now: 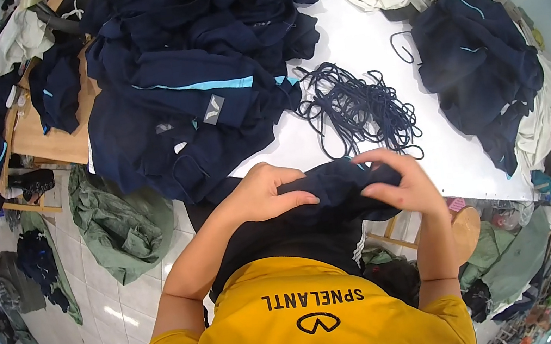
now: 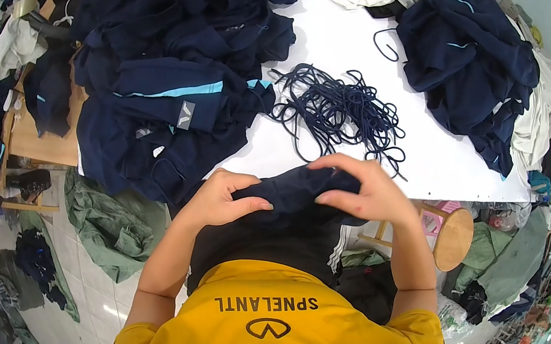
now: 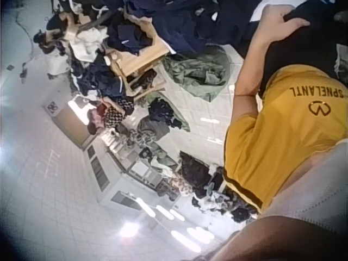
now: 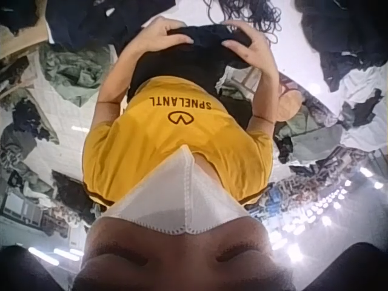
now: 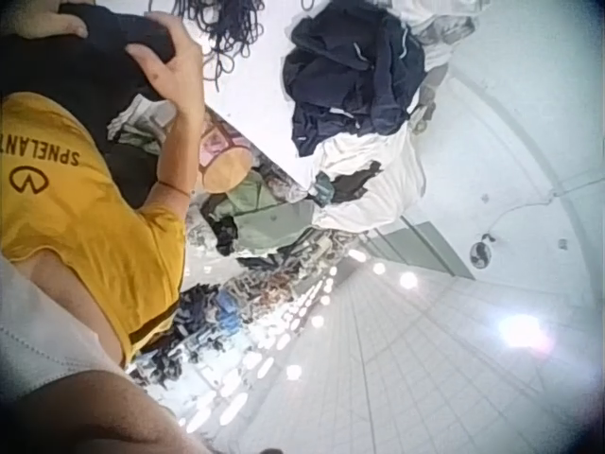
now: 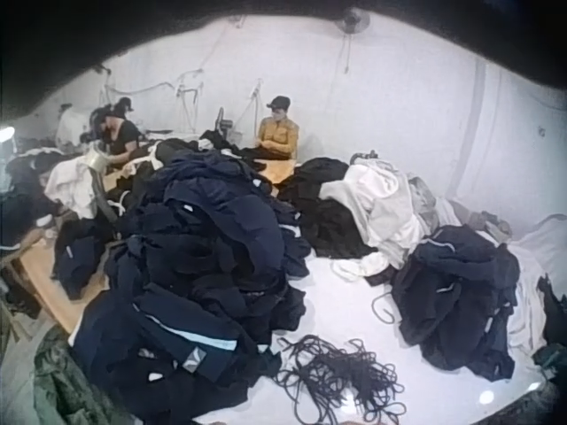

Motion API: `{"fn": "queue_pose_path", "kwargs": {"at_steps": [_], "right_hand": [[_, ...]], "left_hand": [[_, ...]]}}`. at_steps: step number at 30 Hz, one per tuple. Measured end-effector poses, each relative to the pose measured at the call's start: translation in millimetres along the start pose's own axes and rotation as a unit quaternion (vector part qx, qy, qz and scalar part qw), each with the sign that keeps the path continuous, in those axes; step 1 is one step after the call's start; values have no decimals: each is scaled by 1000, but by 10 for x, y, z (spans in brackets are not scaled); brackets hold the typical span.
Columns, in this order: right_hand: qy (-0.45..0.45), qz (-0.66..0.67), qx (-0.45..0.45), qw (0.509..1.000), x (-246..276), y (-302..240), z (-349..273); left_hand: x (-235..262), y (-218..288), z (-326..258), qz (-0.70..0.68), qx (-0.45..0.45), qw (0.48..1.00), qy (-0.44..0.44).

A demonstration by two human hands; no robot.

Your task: Threading drawstrings or cords through the waistbands of dark blue garments using a long needle-like tool.

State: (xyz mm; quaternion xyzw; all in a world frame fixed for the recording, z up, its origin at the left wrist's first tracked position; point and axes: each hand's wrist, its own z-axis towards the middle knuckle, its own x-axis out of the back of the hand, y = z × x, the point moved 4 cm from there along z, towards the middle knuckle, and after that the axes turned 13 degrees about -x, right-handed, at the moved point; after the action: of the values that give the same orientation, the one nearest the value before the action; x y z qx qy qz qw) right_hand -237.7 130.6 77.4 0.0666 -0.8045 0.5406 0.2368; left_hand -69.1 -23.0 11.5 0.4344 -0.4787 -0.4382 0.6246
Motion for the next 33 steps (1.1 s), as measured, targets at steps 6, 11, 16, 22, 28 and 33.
{"fn": "queue_pose_path", "kwargs": {"at_steps": [6,11,16,22,28,33], "right_hand": [[9,1,-28,1000,-379,12,137],[28,24,33,999,-312,-136,62],[69,138,-52,987,109,-57,-430],[213,-36,173,961,94,-189,-110],[213,94,76,970,96,-368,71],[215,30,-10,976,272,-67,-219]], "left_hand": [[-13,219,91,256,-77,961,-73],[19,257,6,303,-268,906,123],[1205,447,-119,584,-203,766,175],[1275,771,367,569,-384,709,164],[412,613,765,414,-391,816,102],[87,-94,363,351,-183,911,112]]}}
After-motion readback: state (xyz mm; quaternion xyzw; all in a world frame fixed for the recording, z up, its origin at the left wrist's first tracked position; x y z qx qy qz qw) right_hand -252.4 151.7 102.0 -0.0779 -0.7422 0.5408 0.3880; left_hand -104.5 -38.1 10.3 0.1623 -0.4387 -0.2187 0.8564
